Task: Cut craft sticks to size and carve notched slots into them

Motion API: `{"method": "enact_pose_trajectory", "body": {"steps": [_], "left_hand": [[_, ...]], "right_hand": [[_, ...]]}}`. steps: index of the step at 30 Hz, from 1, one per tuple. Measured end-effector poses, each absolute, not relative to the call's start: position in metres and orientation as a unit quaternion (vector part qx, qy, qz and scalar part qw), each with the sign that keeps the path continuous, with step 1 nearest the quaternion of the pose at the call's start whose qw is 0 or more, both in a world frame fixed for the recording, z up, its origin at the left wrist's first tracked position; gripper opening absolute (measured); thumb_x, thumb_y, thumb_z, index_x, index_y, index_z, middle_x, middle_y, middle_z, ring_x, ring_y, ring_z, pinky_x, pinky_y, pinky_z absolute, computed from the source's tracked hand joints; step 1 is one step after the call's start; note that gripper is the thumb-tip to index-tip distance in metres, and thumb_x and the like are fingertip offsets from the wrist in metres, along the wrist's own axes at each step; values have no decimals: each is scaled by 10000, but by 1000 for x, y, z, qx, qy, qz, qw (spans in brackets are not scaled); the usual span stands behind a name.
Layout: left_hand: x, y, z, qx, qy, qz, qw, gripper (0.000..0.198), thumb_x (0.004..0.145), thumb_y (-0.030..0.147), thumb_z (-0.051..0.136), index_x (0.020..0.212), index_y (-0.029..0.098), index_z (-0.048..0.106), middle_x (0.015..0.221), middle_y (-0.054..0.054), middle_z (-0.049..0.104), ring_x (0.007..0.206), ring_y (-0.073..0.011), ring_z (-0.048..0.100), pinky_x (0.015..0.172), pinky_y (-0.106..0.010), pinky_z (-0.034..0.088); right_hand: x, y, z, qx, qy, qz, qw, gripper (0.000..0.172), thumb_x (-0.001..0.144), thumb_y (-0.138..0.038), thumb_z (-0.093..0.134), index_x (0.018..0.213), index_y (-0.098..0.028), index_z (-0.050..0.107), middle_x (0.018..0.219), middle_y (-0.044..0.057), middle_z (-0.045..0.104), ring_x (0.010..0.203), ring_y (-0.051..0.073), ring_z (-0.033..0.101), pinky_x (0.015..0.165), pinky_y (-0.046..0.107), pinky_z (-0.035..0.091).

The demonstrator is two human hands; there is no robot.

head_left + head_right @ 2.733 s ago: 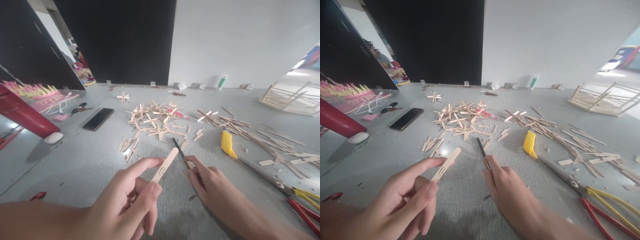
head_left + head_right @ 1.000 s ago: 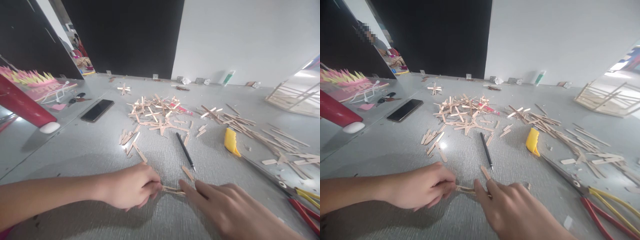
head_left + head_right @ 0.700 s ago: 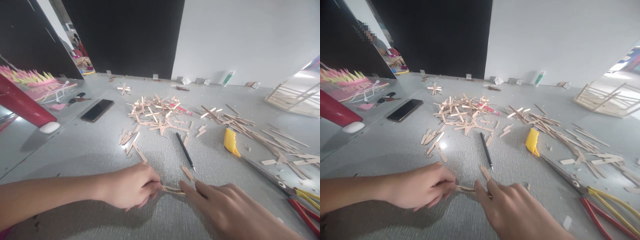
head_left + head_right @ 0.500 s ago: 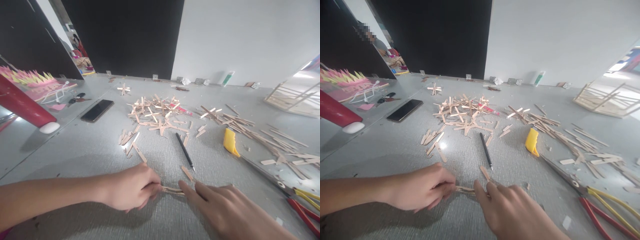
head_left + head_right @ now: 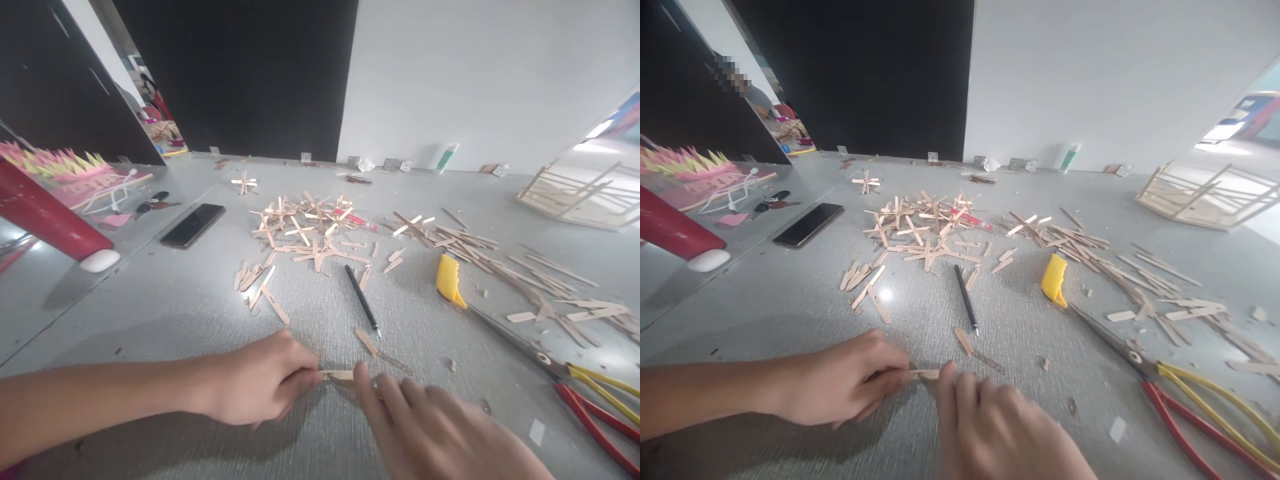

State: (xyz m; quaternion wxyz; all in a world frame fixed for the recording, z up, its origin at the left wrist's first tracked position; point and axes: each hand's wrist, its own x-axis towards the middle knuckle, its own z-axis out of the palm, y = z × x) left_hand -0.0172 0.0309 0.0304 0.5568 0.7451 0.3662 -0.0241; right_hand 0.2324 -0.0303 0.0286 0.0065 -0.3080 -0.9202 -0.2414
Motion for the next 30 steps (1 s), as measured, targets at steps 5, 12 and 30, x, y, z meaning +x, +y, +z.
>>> {"method": "enact_pose_trajectory", "body": {"steps": [5, 12, 30], "left_hand": [[-14, 30, 31, 723, 389, -25, 570, 353, 1062, 280, 401, 726, 200, 475, 523, 62, 524, 310, -57, 431, 345, -140, 340], [-13, 26, 26, 730, 385, -5, 564, 461, 1082, 346, 396, 648, 198, 439, 472, 51, 490, 350, -66, 488, 375, -122, 360], [-15, 22, 16, 742, 385, 24, 549, 508, 1101, 382, 372, 636, 194, 456, 432, 55, 453, 340, -61, 481, 405, -126, 386]], "right_hand": [[246, -2, 23, -267, -950, -158, 16, 434, 672, 13, 563, 1060, -141, 684, 735, -9, 688, 421, 163, 590, 386, 357, 387], [220, -38, 27, -286, -906, -310, -12, 389, 768, 12, 520, 1096, -30, 726, 554, 16, 593, 417, 173, 550, 384, 327, 365], [217, -35, 11, -316, -906, -281, 21, 537, 711, -27, 569, 1235, 40, 666, 614, 26, 609, 429, 190, 582, 358, 309, 408]]}}
